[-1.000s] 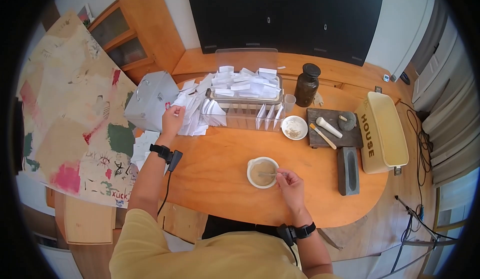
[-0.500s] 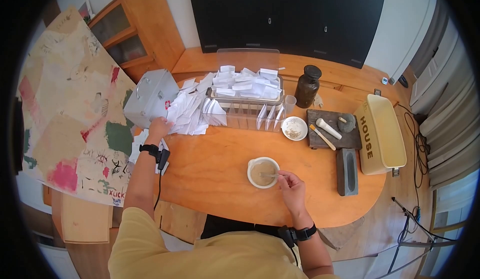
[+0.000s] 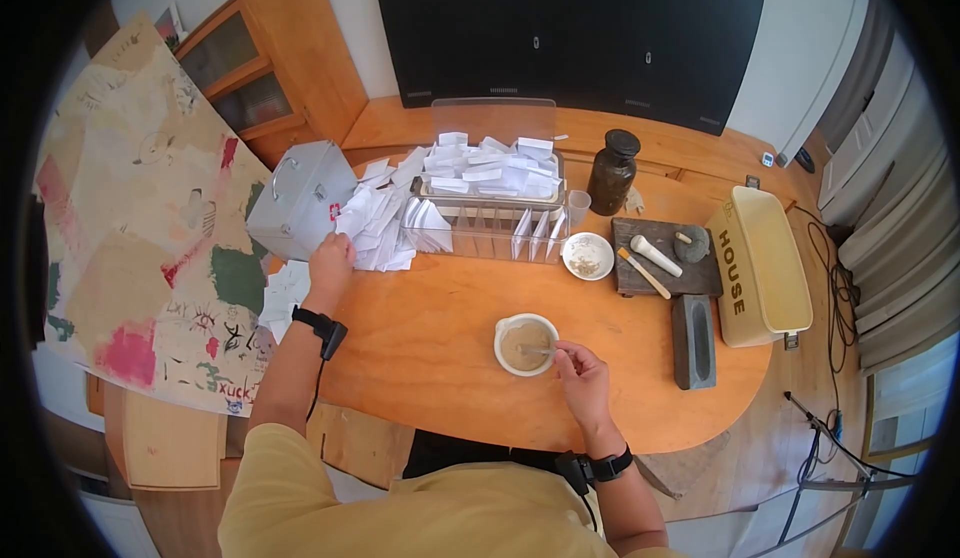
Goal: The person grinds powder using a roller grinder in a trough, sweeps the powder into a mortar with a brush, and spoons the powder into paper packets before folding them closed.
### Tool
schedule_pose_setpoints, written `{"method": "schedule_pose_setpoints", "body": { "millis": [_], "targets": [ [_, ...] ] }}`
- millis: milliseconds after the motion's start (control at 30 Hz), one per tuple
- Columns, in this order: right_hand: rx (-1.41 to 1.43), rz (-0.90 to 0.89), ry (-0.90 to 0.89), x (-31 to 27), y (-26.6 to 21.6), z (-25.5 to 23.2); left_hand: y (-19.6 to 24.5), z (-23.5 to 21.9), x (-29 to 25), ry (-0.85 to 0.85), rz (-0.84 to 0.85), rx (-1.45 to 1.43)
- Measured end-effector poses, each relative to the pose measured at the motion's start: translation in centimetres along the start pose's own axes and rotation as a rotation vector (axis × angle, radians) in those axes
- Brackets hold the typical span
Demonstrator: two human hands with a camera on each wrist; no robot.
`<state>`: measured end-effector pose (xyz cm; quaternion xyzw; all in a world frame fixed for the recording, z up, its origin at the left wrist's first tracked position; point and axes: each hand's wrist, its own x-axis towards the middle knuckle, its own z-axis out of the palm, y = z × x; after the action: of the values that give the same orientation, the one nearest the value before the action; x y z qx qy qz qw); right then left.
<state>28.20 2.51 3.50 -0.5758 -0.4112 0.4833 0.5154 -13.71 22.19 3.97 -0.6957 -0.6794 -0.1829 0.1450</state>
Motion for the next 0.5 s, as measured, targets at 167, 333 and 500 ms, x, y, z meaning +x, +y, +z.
{"method": "schedule_pose_setpoints", "body": {
  "millis": [167,333,500],
  "targets": [
    [0.02,-0.015,-0.004,0.0,0.1,0.1,0.6,1.7,-1.4,0.037,0.138,-0.189],
    [0.005,-0.019,-0.002,-0.1,0.1,-0.1,-0.2,2.9,-0.5,-0.059,0.001,-0.221],
    [-0.202,-0.177,0.034,-0.5,0.3,0.1,0.7,0.3,0.5,-0.221,-0.079,-0.222]
  ]
}}
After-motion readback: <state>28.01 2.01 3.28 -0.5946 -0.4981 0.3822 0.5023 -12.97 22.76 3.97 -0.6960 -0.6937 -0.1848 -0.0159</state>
